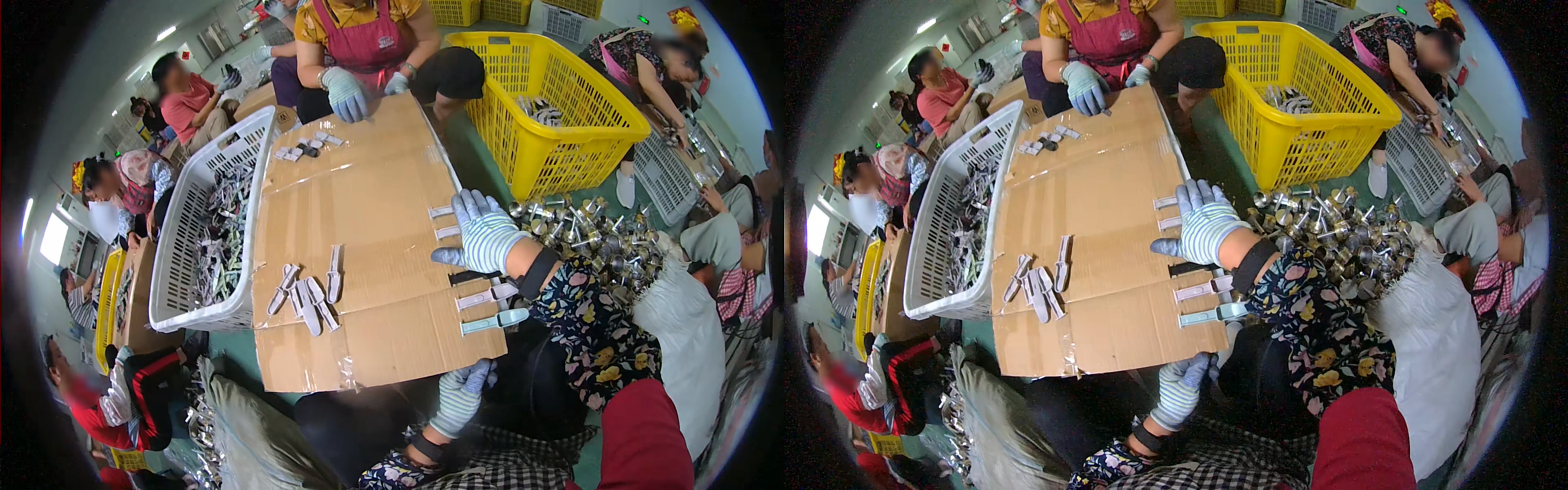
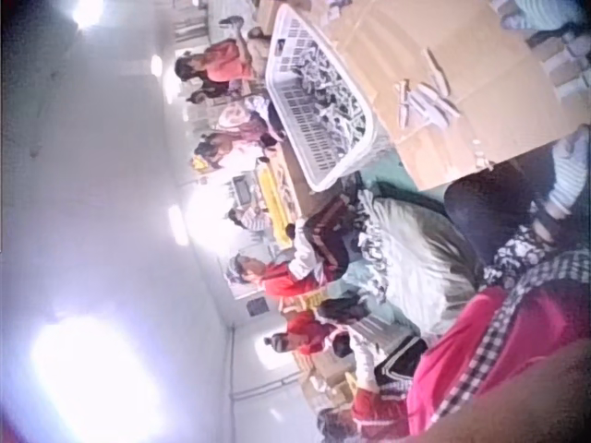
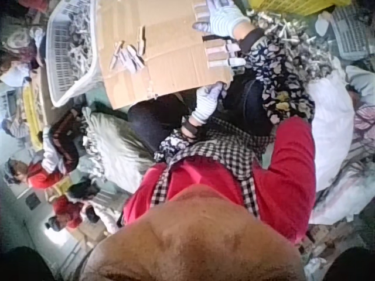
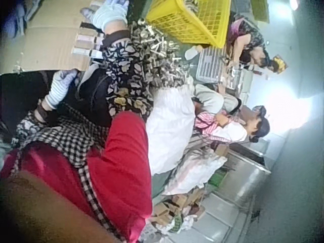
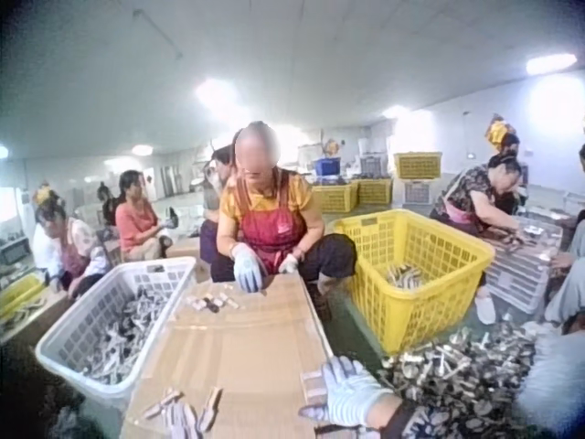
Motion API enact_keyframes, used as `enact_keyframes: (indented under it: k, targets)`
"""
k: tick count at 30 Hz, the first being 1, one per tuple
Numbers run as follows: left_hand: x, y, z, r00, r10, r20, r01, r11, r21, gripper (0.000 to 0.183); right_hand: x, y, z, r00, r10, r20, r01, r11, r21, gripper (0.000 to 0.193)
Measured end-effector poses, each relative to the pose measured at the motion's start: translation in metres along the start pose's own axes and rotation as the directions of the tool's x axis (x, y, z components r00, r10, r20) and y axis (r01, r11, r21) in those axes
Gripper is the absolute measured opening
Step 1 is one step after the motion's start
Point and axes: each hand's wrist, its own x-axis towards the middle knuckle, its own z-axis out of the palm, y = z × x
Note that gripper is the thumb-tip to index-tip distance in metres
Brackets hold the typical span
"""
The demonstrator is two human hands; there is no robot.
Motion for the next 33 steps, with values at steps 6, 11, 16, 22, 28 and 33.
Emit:
enact_keyframes:
  k: [6, 11, 16, 22, 28, 33]
  targets:
    - [0.006, 0.002, 0.001, 1.000, 0.005, -0.011, -0.006, 1.000, -0.017, 0.016, 0.005, -0.003, 0.000, 0.999, 0.030, 0.014, -0.029, 0.998, -0.051, 0.105]
    - [0.003, -0.001, 0.000, 0.998, 0.063, 0.020, -0.064, 0.997, 0.048, 0.017, 0.000, -0.013, -0.008, 0.997, 0.074, 0.032, -0.072, 0.996, -0.059, 0.107]
    - [-0.004, -0.003, 0.001, 0.998, 0.064, 0.016, -0.064, 0.998, -0.023, 0.013, -0.008, -0.021, -0.021, 0.988, 0.089, 0.129, -0.082, 0.995, -0.057, 0.106]
    - [-0.003, 0.001, 0.002, 0.999, 0.037, -0.014, -0.036, 0.999, 0.032, 0.018, -0.074, 0.009, -0.102, 0.998, -0.060, -0.025, 0.059, 0.997, -0.047, 0.086]
    - [-0.001, 0.023, -0.001, 0.975, 0.222, -0.004, -0.203, 0.897, 0.393, 0.021, -0.157, 0.060, -0.227, 0.962, -0.071, -0.262, 0.214, 0.791, 0.572, 0.067]
    - [0.011, 0.000, 0.002, 0.983, 0.166, -0.078, -0.149, 0.972, 0.184, 0.025, -0.206, 0.100, -0.156, 0.707, -0.005, -0.707, 0.142, 0.980, 0.136, 0.052]
